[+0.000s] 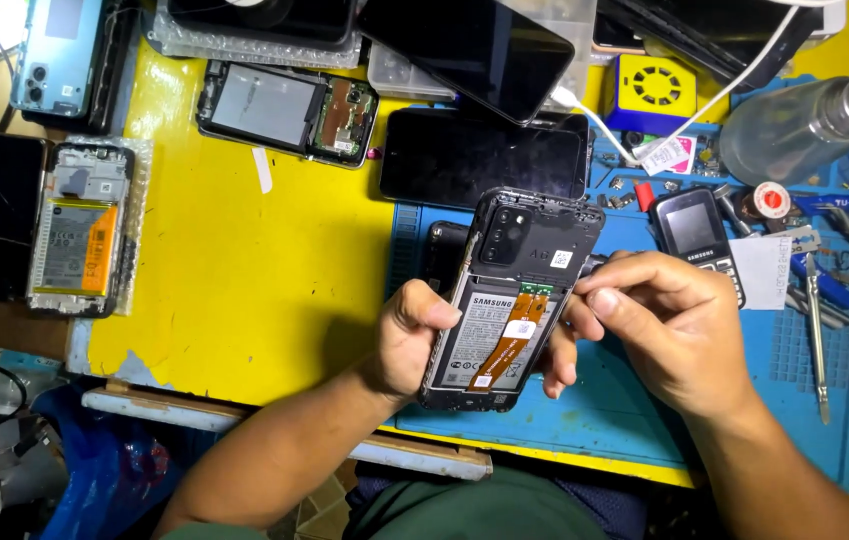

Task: The person is disassembling a smartphone by prying off the back cover and then using a precision screwdriver to remove the internal screws.

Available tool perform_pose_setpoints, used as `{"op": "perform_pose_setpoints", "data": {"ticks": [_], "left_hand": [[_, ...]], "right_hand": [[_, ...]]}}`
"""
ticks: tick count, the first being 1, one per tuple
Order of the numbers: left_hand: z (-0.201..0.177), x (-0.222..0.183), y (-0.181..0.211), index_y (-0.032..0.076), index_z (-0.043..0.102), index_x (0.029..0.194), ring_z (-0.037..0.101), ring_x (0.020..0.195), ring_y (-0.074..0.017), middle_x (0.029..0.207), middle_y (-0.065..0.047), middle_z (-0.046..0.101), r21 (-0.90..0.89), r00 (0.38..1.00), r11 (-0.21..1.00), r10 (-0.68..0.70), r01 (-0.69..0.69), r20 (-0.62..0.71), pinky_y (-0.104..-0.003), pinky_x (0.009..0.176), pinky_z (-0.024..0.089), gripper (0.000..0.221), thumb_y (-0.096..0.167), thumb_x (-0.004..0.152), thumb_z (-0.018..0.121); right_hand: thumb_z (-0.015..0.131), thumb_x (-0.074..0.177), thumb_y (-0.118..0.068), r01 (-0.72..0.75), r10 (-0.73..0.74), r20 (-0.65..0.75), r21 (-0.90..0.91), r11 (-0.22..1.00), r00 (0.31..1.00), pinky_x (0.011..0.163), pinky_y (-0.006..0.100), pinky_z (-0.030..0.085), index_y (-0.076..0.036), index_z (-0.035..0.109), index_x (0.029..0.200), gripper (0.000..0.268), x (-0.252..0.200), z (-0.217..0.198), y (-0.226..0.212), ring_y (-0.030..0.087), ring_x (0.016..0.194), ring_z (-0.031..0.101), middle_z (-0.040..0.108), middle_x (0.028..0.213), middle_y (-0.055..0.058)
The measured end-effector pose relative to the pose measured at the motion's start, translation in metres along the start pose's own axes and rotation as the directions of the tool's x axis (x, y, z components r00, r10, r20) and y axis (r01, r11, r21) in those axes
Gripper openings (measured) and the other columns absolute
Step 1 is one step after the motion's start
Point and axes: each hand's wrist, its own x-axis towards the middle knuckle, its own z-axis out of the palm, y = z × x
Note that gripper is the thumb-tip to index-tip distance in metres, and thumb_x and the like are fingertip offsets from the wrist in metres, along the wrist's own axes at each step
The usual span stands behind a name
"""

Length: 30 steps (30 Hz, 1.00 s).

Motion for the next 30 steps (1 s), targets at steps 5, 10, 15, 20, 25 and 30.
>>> {"op": "perform_pose_setpoints", "data": {"ticks": [5, 10, 15, 20, 25, 30], "left_hand": [[-0.0017, -0.0013, -0.0020, -0.011, 0.055, 0.143, 0.063, 0.130, -0.0414, 0.140, -0.028, 0.064, 0.043, 1.000, 0.999, 0.019, -0.018, -0.002, -0.052, 0.115, 0.052, 0.055, 0.017, 0.096, 0.048], [-0.0023, -0.0019, -0.0026, -0.013, 0.054, 0.143, 0.062, 0.132, -0.0426, 0.141, -0.029, 0.063, 0.015, 1.000, 1.000, 0.027, -0.027, -0.009, -0.053, 0.117, 0.051, 0.054, 0.014, 0.097, 0.048], [-0.0008, -0.0002, -0.0036, -0.013, 0.054, 0.144, 0.062, 0.131, -0.0431, 0.140, -0.030, 0.063, -0.014, 1.000, 1.000, 0.017, -0.018, -0.011, -0.053, 0.117, 0.050, 0.057, 0.015, 0.095, 0.048], [-0.0002, 0.0011, -0.0039, -0.012, 0.052, 0.146, 0.062, 0.132, -0.0420, 0.141, -0.028, 0.064, -0.001, 1.000, 1.000, 0.013, -0.013, 0.017, -0.053, 0.119, 0.049, 0.058, 0.017, 0.096, 0.049], [0.0021, 0.0017, -0.0034, -0.012, 0.054, 0.144, 0.063, 0.131, -0.0414, 0.140, -0.028, 0.064, 0.022, 1.000, 0.999, 0.023, -0.023, 0.014, -0.052, 0.117, 0.050, 0.055, 0.016, 0.097, 0.049], [0.0025, 0.0009, -0.0028, -0.011, 0.054, 0.145, 0.063, 0.131, -0.0416, 0.140, -0.028, 0.064, 0.025, 1.000, 1.000, 0.014, -0.014, -0.002, -0.052, 0.117, 0.050, 0.057, 0.016, 0.096, 0.049]], "right_hand": [[0.059, 0.101, -0.005, -0.013, 0.013, -0.003, 0.029, 1.000, 1.000, 0.043, 0.048, 0.069, 0.001, 0.064, 0.107, 0.010, -0.0005, -0.0014, 0.0021, 0.035, 0.052, 0.069, 0.050, 0.074, 0.013], [0.059, 0.101, -0.005, -0.023, 0.023, -0.004, 0.027, 0.999, 1.000, 0.042, 0.048, 0.069, 0.000, 0.063, 0.107, 0.009, 0.0006, -0.0002, 0.0017, 0.035, 0.052, 0.068, 0.049, 0.073, 0.014], [0.059, 0.101, -0.006, -0.026, 0.026, -0.006, 0.018, 0.999, 1.000, 0.042, 0.047, 0.068, 0.000, 0.062, 0.106, 0.009, 0.0001, -0.0008, 0.0027, 0.036, 0.051, 0.068, 0.048, 0.072, 0.013], [0.059, 0.101, -0.006, -0.028, 0.028, -0.006, 0.009, 1.000, 1.000, 0.042, 0.048, 0.069, 0.001, 0.061, 0.106, 0.008, -0.0003, -0.0016, 0.0033, 0.035, 0.051, 0.068, 0.047, 0.071, 0.012], [0.059, 0.101, -0.006, -0.028, 0.028, -0.010, 0.012, 1.000, 1.000, 0.041, 0.047, 0.068, 0.001, 0.061, 0.105, 0.008, -0.0001, -0.0012, 0.0036, 0.035, 0.050, 0.067, 0.048, 0.071, 0.013], [0.058, 0.102, -0.006, -0.031, 0.031, -0.004, 0.034, 0.999, 1.000, 0.042, 0.048, 0.068, 0.000, 0.062, 0.106, 0.008, -0.0001, -0.0016, 0.0037, 0.035, 0.050, 0.067, 0.047, 0.072, 0.013]]}}
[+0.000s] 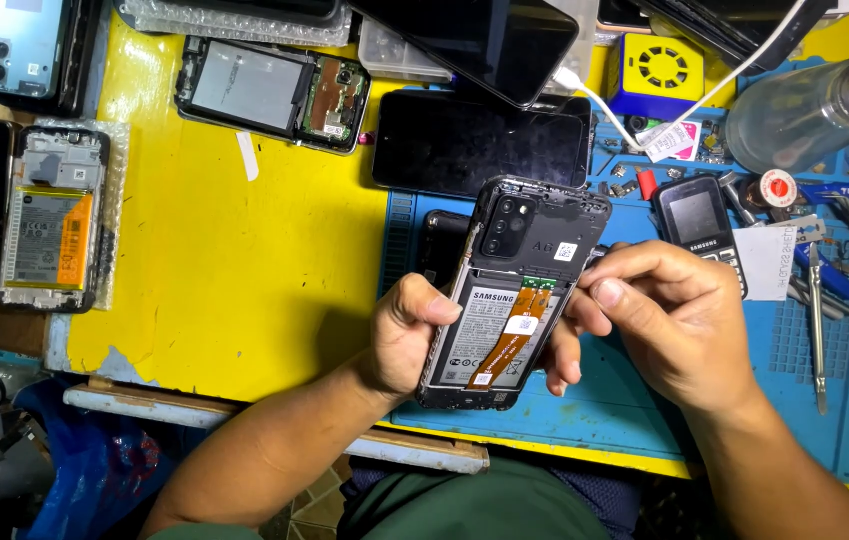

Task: The person is disassembling a smartphone by prying off the back cover and then using a precision screwdriver to remove the internal screws.

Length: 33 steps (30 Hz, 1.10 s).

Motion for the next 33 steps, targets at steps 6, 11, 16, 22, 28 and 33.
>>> {"op": "perform_pose_setpoints", "data": {"ticks": [6, 11, 16, 22, 28, 33], "left_hand": [[-0.002, 0.000, 0.000, -0.012, 0.054, 0.144, 0.063, 0.131, -0.0417, 0.140, -0.028, 0.064, -0.019, 1.000, 1.000, 0.006, -0.006, 0.018, -0.051, 0.117, 0.051, 0.055, 0.015, 0.097, 0.049], [0.001, 0.001, 0.000, -0.011, 0.055, 0.143, 0.063, 0.130, -0.0410, 0.139, -0.028, 0.065, 0.014, 1.000, 1.000, 0.021, -0.021, 0.006, -0.051, 0.116, 0.051, 0.054, 0.016, 0.097, 0.049], [0.005, 0.003, 0.000, -0.011, 0.055, 0.143, 0.063, 0.129, -0.0412, 0.139, -0.028, 0.065, 0.014, 1.000, 1.000, 0.025, -0.025, 0.000, -0.051, 0.115, 0.051, 0.054, 0.016, 0.097, 0.049], [0.008, 0.008, 0.003, -0.010, 0.055, 0.142, 0.064, 0.128, -0.0412, 0.138, -0.028, 0.065, 0.019, 0.999, 0.999, 0.037, -0.037, -0.008, -0.051, 0.113, 0.052, 0.053, 0.017, 0.097, 0.048], [0.056, 0.032, 0.002, -0.013, 0.045, 0.147, 0.063, 0.115, -0.0409, 0.139, -0.033, 0.054, 0.187, 0.998, 0.982, -0.019, 0.008, 0.056, -0.050, 0.099, 0.051, 0.079, 0.035, 0.085, 0.055], [0.060, 0.033, 0.004, -0.014, 0.043, 0.148, 0.062, 0.118, -0.0404, 0.142, -0.033, 0.052, 0.220, 0.998, 0.975, -0.033, 0.023, 0.044, -0.051, 0.101, 0.051, 0.082, 0.035, 0.083, 0.057]], "right_hand": [[0.059, 0.101, -0.005, 0.001, -0.001, -0.002, -0.004, 1.000, 1.000, 0.042, 0.048, 0.068, 0.001, 0.061, 0.106, 0.008, 0.001, 0.001, 0.000, 0.035, 0.050, 0.067, 0.047, 0.072, 0.013], [0.059, 0.102, -0.006, 0.009, -0.009, 0.002, -0.002, 1.000, 1.000, 0.042, 0.047, 0.067, 0.000, 0.062, 0.106, 0.008, 0.001, 0.001, 0.000, 0.034, 0.051, 0.067, 0.047, 0.072, 0.013], [0.059, 0.102, -0.006, 0.013, -0.013, 0.004, 0.011, 1.000, 1.000, 0.042, 0.047, 0.067, 0.001, 0.062, 0.107, 0.009, 0.001, -0.001, 0.002, 0.035, 0.052, 0.067, 0.048, 0.072, 0.013], [0.059, 0.102, -0.006, 0.014, -0.014, 0.010, 0.009, 1.000, 1.000, 0.043, 0.048, 0.067, 0.001, 0.062, 0.106, 0.009, 0.003, -0.002, 0.002, 0.035, 0.052, 0.066, 0.047, 0.072, 0.014], [0.058, 0.103, -0.004, 0.046, -0.047, 0.020, 0.070, 0.996, 0.999, 0.043, 0.049, 0.064, 0.003, 0.062, 0.109, 0.009, 0.007, 0.003, 0.000, 0.035, 0.054, 0.063, 0.045, 0.073, 0.015], [0.070, 0.096, -0.012, -0.055, -0.046, -0.275, -0.348, 0.936, 0.960, 0.065, 0.027, 0.054, 0.000, 0.073, 0.102, 0.014, -0.009, -0.037, 0.025, 0.015, 0.073, 0.066, 0.073, 0.086, 0.011]]}}
